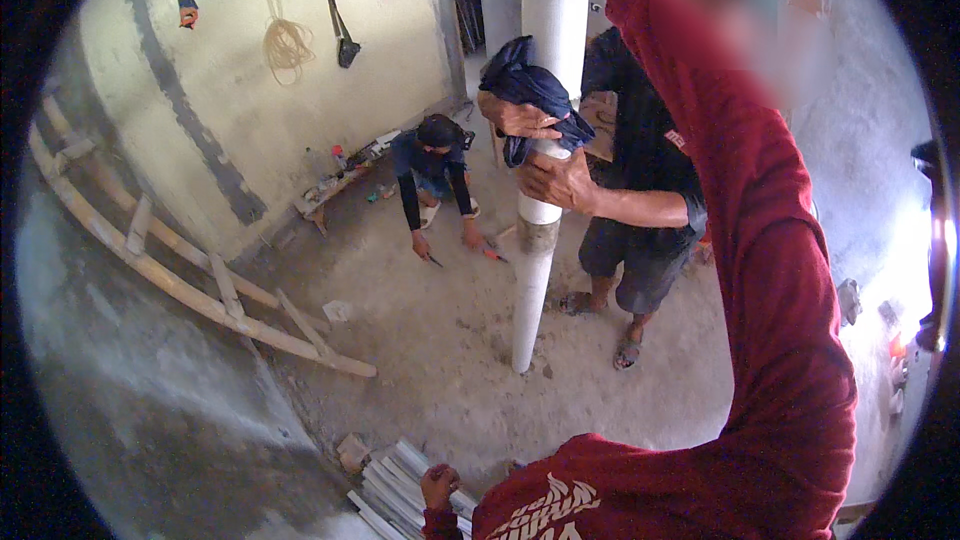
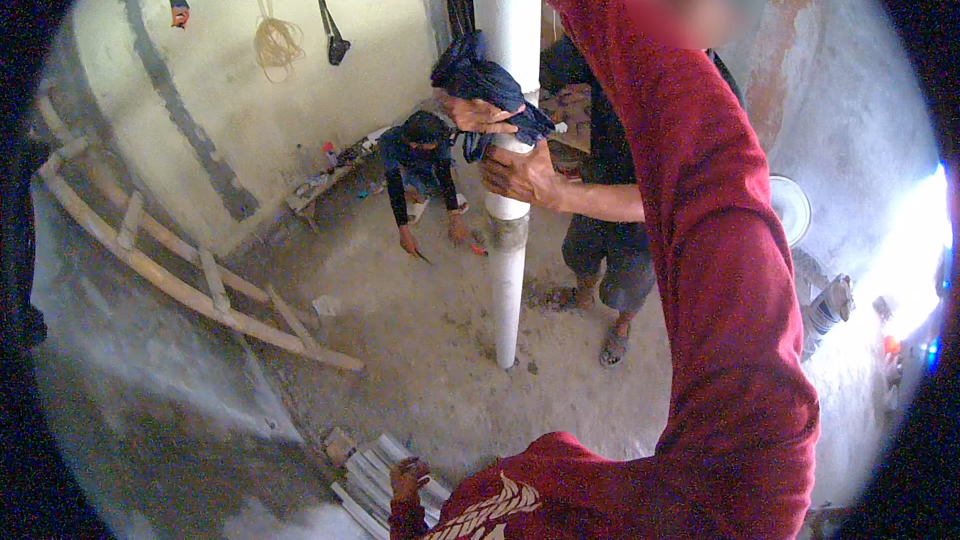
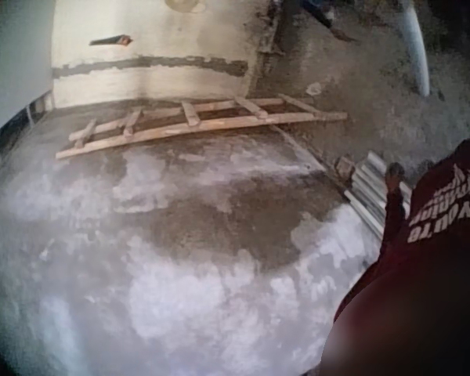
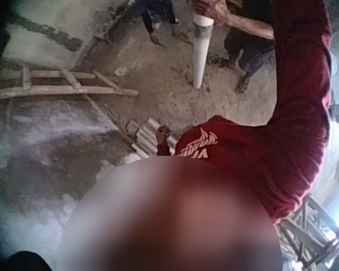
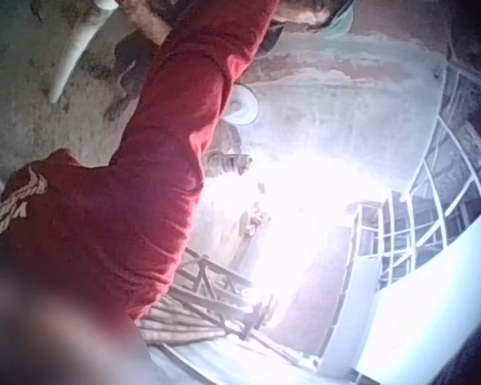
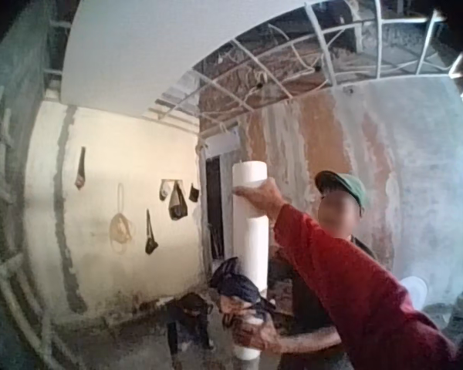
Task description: The person lifts and positions a long white PVC pipe with assistance from two coworkers. They then use a knife to cut a section of the pipe while the coworkers hold it steady. The pipe is handled and adjusted multiple times during the process.
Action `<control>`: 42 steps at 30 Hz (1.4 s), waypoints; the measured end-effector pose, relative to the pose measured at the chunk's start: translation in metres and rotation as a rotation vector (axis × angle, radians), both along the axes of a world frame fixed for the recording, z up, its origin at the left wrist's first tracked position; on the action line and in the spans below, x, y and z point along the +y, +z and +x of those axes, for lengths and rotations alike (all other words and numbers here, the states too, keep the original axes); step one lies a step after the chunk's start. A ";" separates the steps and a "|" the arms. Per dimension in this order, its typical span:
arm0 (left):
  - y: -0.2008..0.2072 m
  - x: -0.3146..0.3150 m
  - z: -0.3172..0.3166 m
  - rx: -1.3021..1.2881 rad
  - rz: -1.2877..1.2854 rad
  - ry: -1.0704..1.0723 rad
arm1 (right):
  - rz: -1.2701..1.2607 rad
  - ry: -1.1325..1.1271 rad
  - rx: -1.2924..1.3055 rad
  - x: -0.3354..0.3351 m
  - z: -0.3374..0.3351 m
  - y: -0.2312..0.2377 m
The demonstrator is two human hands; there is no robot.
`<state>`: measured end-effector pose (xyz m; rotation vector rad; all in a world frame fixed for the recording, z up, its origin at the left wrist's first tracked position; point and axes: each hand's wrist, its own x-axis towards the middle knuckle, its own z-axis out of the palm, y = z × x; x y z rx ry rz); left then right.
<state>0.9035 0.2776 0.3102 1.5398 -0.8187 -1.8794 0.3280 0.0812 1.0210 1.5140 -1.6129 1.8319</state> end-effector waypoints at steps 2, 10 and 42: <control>0.000 0.000 -0.002 0.122 0.072 0.055 | 0.006 -0.013 0.020 -0.003 -0.003 0.001; 0.002 0.021 -0.014 -0.079 -0.028 0.026 | 0.028 -0.050 0.035 -0.004 -0.009 -0.002; 0.012 0.006 -0.032 -0.037 0.014 -0.108 | 0.114 -0.529 0.109 0.032 -0.015 0.013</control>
